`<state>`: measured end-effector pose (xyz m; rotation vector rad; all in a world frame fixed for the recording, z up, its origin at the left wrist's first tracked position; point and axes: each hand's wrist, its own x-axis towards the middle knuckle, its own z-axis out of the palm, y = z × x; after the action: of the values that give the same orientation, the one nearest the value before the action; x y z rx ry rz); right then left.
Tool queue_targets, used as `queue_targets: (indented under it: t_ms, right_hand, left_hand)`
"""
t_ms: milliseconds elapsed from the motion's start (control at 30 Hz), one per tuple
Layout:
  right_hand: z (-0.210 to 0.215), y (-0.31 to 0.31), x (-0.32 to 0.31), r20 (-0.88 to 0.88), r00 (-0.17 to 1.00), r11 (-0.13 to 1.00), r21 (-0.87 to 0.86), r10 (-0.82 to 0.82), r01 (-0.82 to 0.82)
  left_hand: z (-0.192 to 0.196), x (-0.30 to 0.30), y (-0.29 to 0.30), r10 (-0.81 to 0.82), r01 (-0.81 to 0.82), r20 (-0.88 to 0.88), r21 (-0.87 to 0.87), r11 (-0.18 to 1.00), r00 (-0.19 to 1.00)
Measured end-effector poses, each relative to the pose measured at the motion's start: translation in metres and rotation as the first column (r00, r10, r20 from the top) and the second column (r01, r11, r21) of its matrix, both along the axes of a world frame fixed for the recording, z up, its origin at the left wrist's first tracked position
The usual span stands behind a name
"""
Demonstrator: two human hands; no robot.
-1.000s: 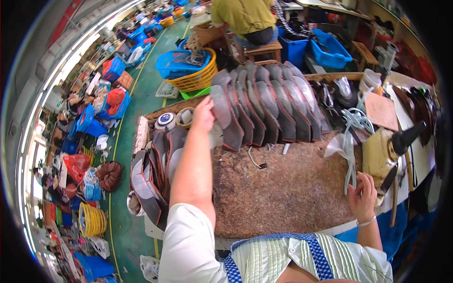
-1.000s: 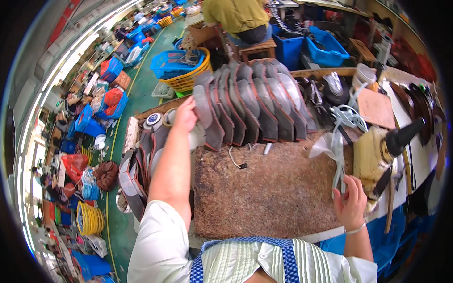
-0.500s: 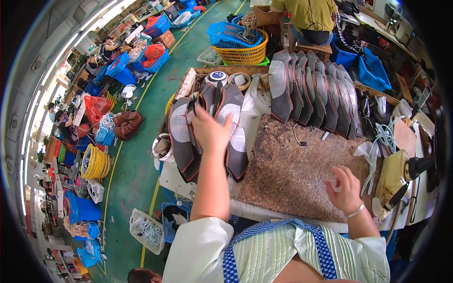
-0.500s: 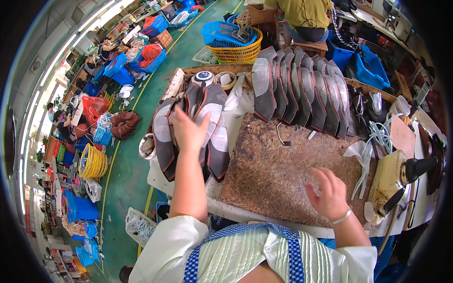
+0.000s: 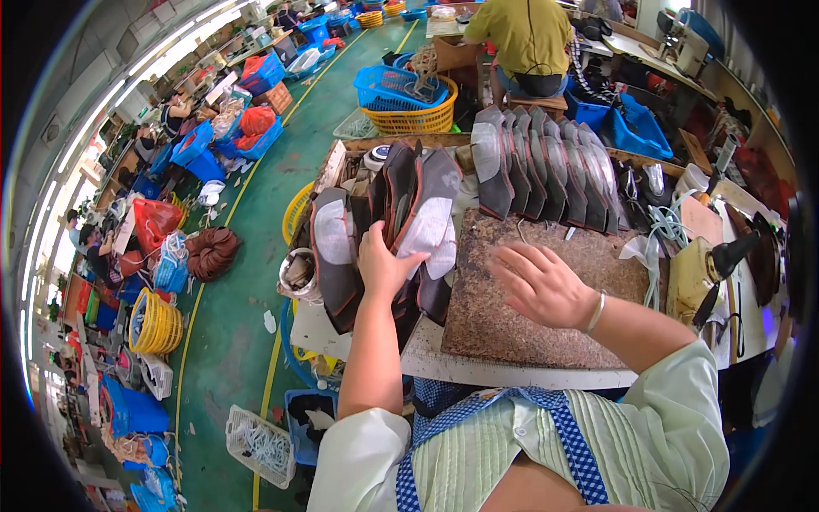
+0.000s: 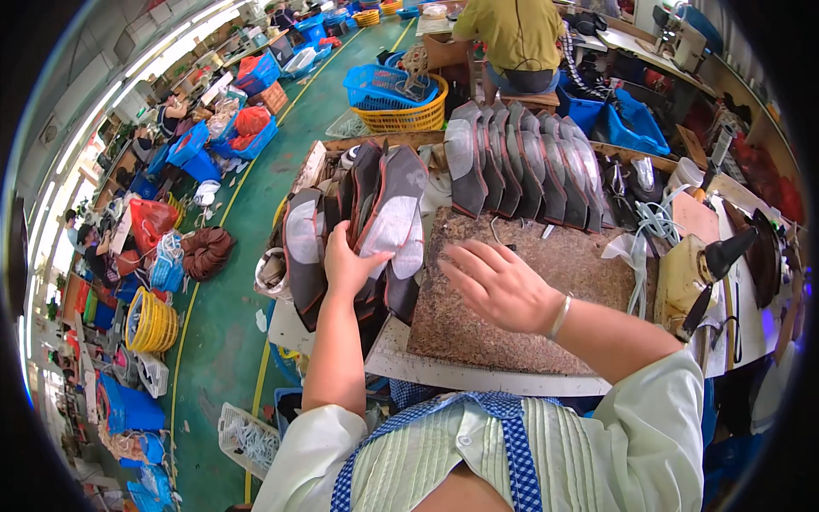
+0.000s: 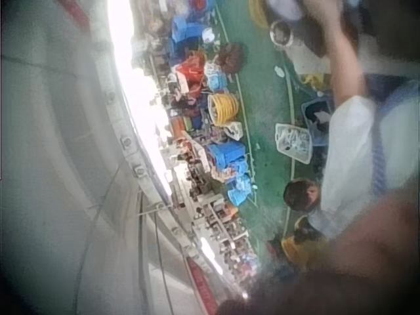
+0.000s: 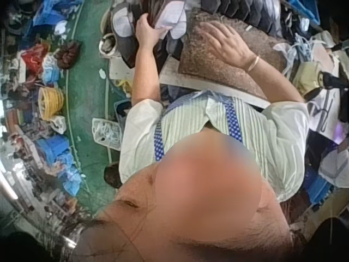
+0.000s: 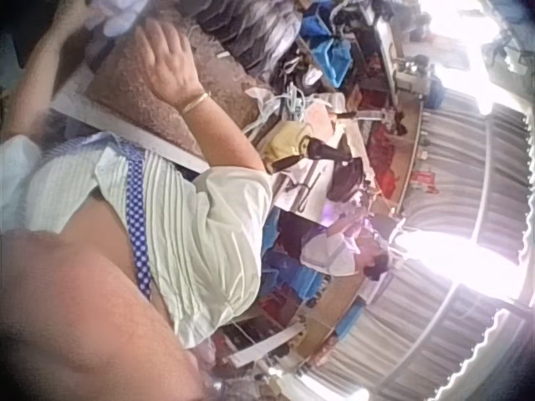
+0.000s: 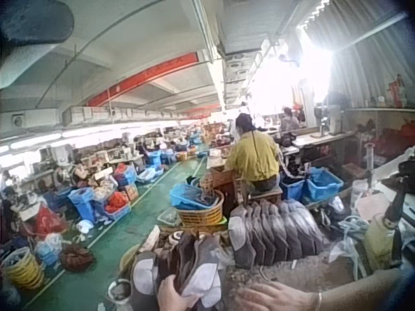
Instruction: Apply glue to the edges and designated areas of shoe upper components using a brush.
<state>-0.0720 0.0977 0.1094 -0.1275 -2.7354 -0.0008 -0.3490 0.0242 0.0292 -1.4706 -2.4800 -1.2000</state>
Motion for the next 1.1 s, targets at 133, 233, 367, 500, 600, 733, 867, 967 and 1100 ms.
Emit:
queue_targets:
  t_ms: [133,233,367,500,600,733,867,967,1100]
  right_hand:
    - [0.025,0.003,-0.041,0.088,0.996,0.877,0.477,0.022,-0.062]
    - [0.025,0.021,-0.079,0.176,0.973,0.835,0.506,0.146,-0.217]
    - [-0.003,0.029,-0.089,0.315,0.939,0.870,0.416,0.136,-0.265]
    - [-0.004,0.007,-0.074,0.144,0.957,0.728,0.624,0.250,-0.284]
    - [0.005,-0.021,-0.047,0.138,0.964,0.699,0.666,0.226,-0.259]
    - [0.041,-0.028,0.003,0.276,0.958,0.932,0.321,0.079,-0.170]
    - [0.079,-0.034,0.060,0.071,0.990,0.940,-0.312,-0.121,0.138]
    - [0.066,-0.038,0.090,-0.248,0.925,0.774,-0.629,-0.287,0.071]
    - [0.039,-0.055,0.097,-0.339,0.813,0.282,-0.933,-0.473,-0.225]
  left_hand:
    - [0.007,0.039,-0.019,-0.144,0.176,-0.248,0.112,0.978,0.958]
    - [0.010,0.065,-0.035,-0.302,0.373,-0.495,0.050,0.926,0.815]
    - [0.020,0.056,-0.047,-0.413,0.449,-0.209,0.171,0.877,0.886]
    - [-0.001,0.002,-0.034,-0.217,0.011,0.658,0.303,0.953,0.721]
    - [-0.006,-0.018,-0.029,-0.224,0.198,0.823,0.139,0.970,0.522]
    - [0.012,-0.021,-0.041,-0.035,-0.044,0.836,0.070,0.997,0.548]
    - [-0.041,-0.032,-0.053,-0.317,0.125,0.875,0.291,0.949,0.366]
    - [0.002,0.057,-0.046,-0.611,0.070,0.634,0.664,0.744,0.474]
    - [0.040,0.151,-0.031,-0.714,0.239,0.587,0.809,0.538,-0.381]
